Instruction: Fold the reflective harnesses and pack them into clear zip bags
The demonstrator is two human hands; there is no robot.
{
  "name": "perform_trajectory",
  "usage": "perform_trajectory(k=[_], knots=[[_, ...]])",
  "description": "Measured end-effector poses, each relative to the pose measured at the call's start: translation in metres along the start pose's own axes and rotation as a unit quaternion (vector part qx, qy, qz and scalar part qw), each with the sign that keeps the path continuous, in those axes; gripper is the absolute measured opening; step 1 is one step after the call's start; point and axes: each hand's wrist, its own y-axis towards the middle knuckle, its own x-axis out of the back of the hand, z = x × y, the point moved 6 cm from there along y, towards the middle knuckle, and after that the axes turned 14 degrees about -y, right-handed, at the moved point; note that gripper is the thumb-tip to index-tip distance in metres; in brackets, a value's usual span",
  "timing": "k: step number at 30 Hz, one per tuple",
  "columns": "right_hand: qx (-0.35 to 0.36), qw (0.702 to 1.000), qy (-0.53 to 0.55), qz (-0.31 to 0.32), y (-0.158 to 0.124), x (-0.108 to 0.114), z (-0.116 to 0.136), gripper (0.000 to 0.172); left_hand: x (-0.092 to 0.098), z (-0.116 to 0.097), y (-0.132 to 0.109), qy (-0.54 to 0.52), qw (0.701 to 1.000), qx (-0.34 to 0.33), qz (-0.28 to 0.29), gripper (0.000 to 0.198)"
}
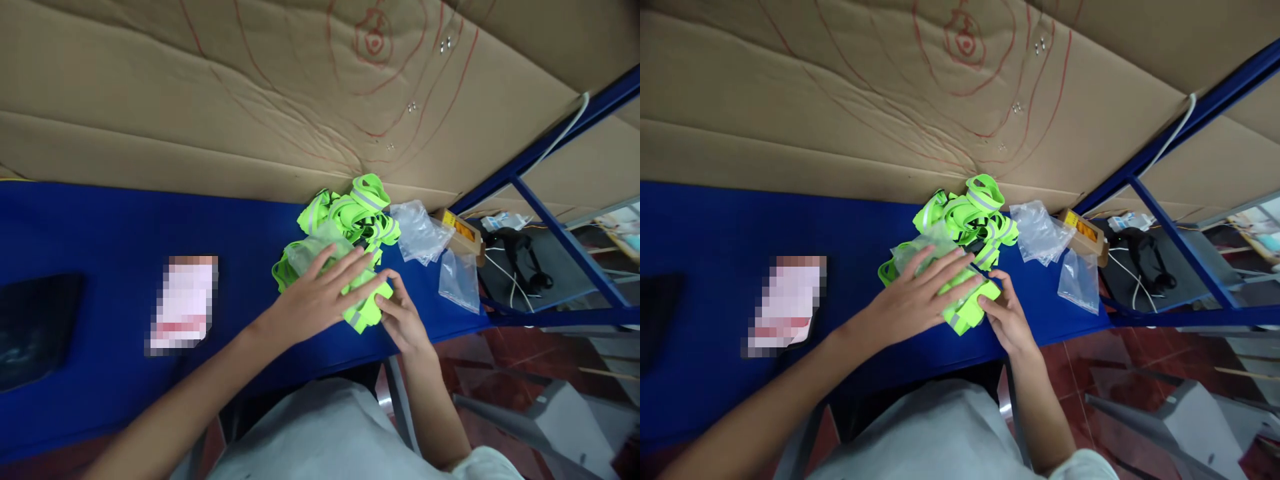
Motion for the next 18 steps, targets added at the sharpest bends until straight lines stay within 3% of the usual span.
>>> perform_trajectory(k=[2,5,8,13,18], knots=[[0.010,1.000,-0.014,-0.009,0.006,-0.001,-0.004,0.053,-0.010,0.012,-0.001,-0.017,0.998,0.024,0.050,0.090],[0.082,0.989,-0.087,-0.087,0.011,0.005,-0.002,0.046,-0.020,0.023,-0.002,-0.005,0.996,0.047,0.078,0.075],[0.137,0.967,-0.165,-0.137,0.012,0.007,0.001,0.039,-0.022,0.032,0.001,-0.007,0.994,0.063,0.085,0.069],[0.165,0.940,-0.244,-0.171,0.013,0.005,0.008,0.030,-0.018,0.042,0.012,-0.032,0.992,0.066,0.104,0.086],[0.216,0.913,-0.274,-0.212,0.018,0.007,0.017,0.027,-0.024,0.037,0.025,-0.056,0.995,0.048,0.073,0.093]])
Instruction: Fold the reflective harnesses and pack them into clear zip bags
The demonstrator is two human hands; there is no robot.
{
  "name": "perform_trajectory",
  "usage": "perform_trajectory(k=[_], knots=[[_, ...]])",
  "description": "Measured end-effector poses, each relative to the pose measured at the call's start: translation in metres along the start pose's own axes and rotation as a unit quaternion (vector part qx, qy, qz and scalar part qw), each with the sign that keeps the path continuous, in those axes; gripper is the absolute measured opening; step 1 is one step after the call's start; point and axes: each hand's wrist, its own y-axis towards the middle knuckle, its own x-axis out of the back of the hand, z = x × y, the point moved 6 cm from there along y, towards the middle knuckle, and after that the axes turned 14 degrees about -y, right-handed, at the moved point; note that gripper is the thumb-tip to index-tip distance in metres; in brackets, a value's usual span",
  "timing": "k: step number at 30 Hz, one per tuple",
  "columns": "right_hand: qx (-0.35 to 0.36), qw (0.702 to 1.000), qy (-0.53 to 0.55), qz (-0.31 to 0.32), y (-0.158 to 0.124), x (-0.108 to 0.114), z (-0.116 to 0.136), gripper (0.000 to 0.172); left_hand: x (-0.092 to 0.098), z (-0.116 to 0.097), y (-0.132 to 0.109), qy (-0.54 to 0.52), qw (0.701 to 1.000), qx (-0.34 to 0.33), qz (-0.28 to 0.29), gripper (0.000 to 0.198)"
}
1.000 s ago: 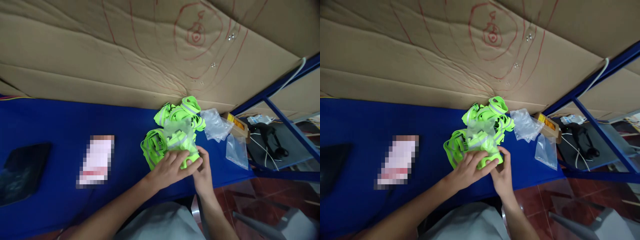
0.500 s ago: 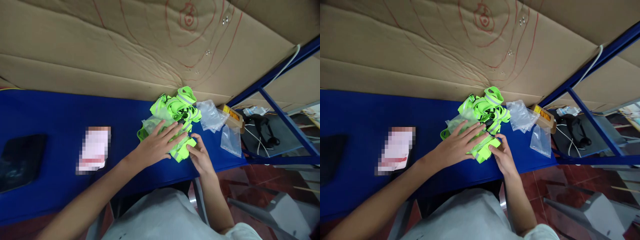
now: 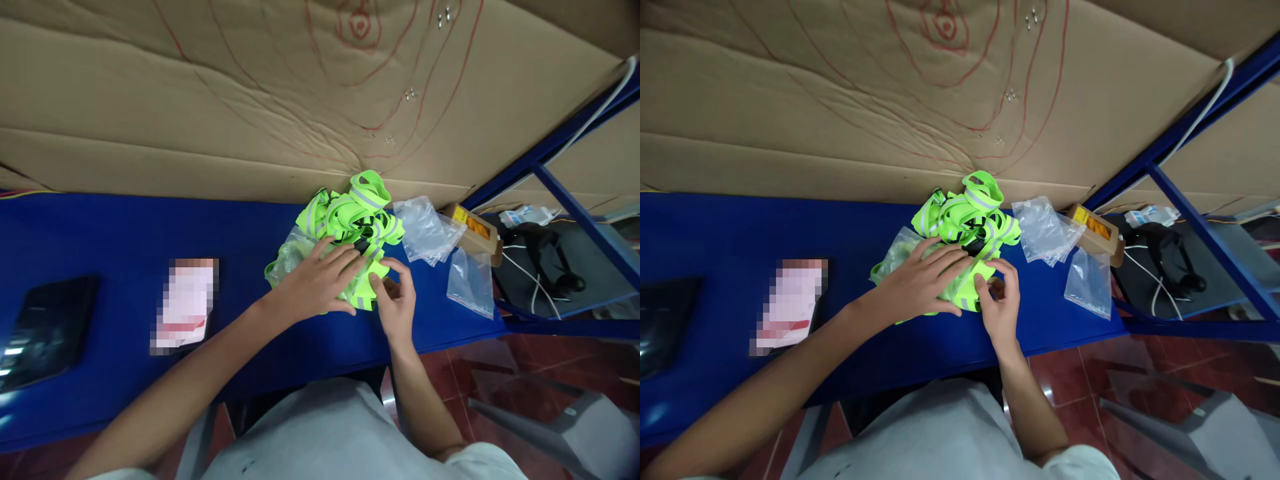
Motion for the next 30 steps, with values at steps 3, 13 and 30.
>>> perform_trajectory(k=[3,13,30], knots=[[0.034,0.999,-0.031,-0.025,0.004,0.005,0.001,0.023,-0.009,0.000,0.002,-0.030,1.000,0.007,0.001,0.095],[0.342,0.893,-0.180,0.232,-0.016,0.037,0.039,0.069,0.001,0.006,-0.006,-0.335,0.928,0.145,0.076,0.088],[0.293,0.890,-0.104,0.333,-0.014,0.040,0.027,0.048,-0.006,-0.027,-0.009,-0.400,0.888,0.188,0.128,0.062]])
